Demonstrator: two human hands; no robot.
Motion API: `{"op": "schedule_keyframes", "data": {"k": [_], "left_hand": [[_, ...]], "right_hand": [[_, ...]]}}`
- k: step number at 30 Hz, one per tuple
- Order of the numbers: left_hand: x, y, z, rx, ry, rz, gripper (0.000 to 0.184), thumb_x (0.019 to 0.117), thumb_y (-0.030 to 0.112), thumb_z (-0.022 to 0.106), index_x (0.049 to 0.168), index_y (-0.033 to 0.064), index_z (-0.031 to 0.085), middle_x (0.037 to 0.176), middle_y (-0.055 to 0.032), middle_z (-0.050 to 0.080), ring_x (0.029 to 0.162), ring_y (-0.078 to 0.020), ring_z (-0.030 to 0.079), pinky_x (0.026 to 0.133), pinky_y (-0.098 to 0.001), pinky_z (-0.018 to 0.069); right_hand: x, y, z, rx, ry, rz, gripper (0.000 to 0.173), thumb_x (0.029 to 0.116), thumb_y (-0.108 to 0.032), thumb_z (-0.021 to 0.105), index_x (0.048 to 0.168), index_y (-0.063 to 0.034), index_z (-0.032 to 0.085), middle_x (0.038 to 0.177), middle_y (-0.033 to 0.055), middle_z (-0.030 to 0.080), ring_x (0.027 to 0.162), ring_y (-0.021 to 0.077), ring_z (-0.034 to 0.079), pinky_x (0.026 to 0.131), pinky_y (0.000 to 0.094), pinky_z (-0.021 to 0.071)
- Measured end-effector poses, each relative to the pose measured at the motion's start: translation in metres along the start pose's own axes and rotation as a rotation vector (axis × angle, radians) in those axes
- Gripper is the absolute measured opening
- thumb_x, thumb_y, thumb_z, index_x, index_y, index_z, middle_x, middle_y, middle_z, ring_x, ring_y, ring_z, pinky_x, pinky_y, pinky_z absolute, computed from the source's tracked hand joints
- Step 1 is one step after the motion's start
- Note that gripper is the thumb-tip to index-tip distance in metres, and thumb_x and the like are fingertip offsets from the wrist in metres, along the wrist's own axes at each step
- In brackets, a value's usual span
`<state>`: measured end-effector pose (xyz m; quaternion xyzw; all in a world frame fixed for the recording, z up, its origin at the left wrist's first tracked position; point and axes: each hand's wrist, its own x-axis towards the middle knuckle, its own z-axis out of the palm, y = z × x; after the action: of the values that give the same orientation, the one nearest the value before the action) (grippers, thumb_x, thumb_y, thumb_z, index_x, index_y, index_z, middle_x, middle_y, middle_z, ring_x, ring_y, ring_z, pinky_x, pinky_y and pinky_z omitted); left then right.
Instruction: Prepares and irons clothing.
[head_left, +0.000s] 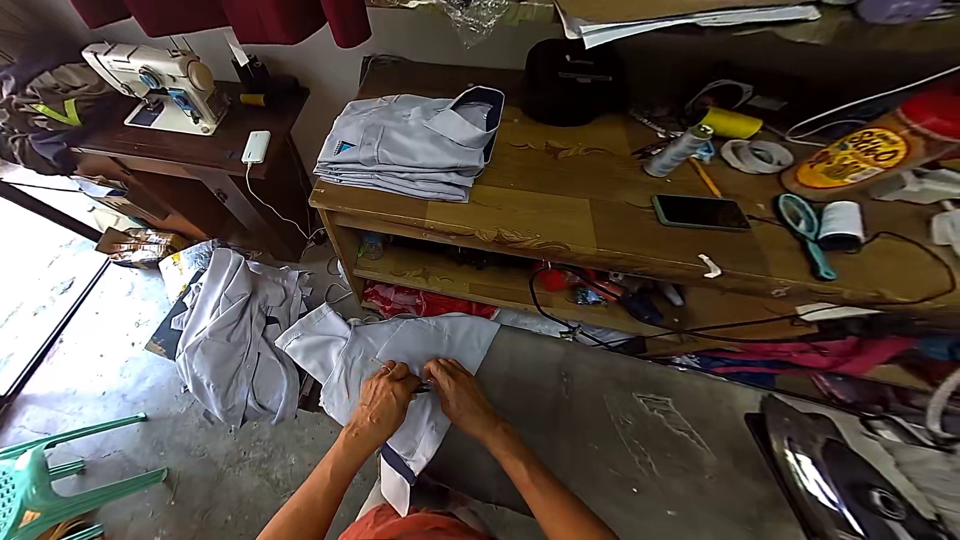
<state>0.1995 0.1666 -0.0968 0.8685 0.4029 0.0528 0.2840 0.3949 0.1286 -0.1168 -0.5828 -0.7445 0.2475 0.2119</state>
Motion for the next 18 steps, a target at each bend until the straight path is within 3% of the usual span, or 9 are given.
{"op": "schedule_keyframes", "data": {"k": [9,12,15,17,18], "left_hand": [[0.005,-0.004,0.005,-0.042,0.05,0.05,0.02,0.0982,0.013,0.061,0.108,0.0069,0.077,0.11,-0.0157,0.072,0.11,-0.0345,0.067,0.095,-0.0482,0.0554],[0.004,-0.005,0.004,-0.183,0.105,0.048,0.021,0.0987,0.015,0.061,0.109,0.0083,0.078,0.107,-0.0142,0.073,0.108,-0.032,0.068,0.097,-0.0474,0.0547],[0.021,0.002,-0.005,-0.285,0.205,0.04,0.026,0.0994,0.02,0.063,0.117,0.0076,0.076,0.107,-0.013,0.074,0.103,-0.0269,0.07,0.096,-0.0446,0.0559],[0.056,0.016,-0.018,-0.322,0.18,0.004,0.034,0.1025,0.026,0.06,0.129,0.0068,0.07,0.114,-0.0147,0.073,0.104,-0.026,0.071,0.096,-0.0452,0.056],[0.08,0.025,-0.025,-0.334,0.151,-0.012,0.037,0.1035,0.027,0.058,0.134,0.0064,0.067,0.12,-0.0157,0.072,0.108,-0.0266,0.07,0.1,-0.0461,0.0548]], "right_hand": [[0.0,0.0,-0.002,0.025,0.008,0.023,0.019,0.101,-0.008,0.051,0.108,-0.0016,0.068,0.101,0.016,0.071,0.103,0.0326,0.069,0.094,0.0453,0.0544],[-0.003,0.004,-0.005,0.207,0.086,0.127,0.021,0.1048,-0.011,0.049,0.111,0.0008,0.064,0.099,0.0153,0.07,0.096,0.0286,0.07,0.089,0.0434,0.0561],[-0.016,0.016,-0.018,0.444,0.222,0.311,0.03,0.1089,-0.019,0.045,0.126,0.0013,0.059,0.109,0.0125,0.073,0.092,0.0208,0.073,0.08,0.0389,0.0619],[-0.04,0.025,-0.029,0.481,0.275,0.383,0.036,0.108,-0.019,0.047,0.136,0.0024,0.054,0.115,0.0143,0.072,0.093,0.022,0.073,0.081,0.0406,0.0618],[-0.055,0.029,-0.032,0.472,0.288,0.412,0.036,0.1067,-0.018,0.05,0.136,0.0022,0.056,0.114,0.0147,0.072,0.092,0.0222,0.073,0.081,0.0408,0.0612]]}}
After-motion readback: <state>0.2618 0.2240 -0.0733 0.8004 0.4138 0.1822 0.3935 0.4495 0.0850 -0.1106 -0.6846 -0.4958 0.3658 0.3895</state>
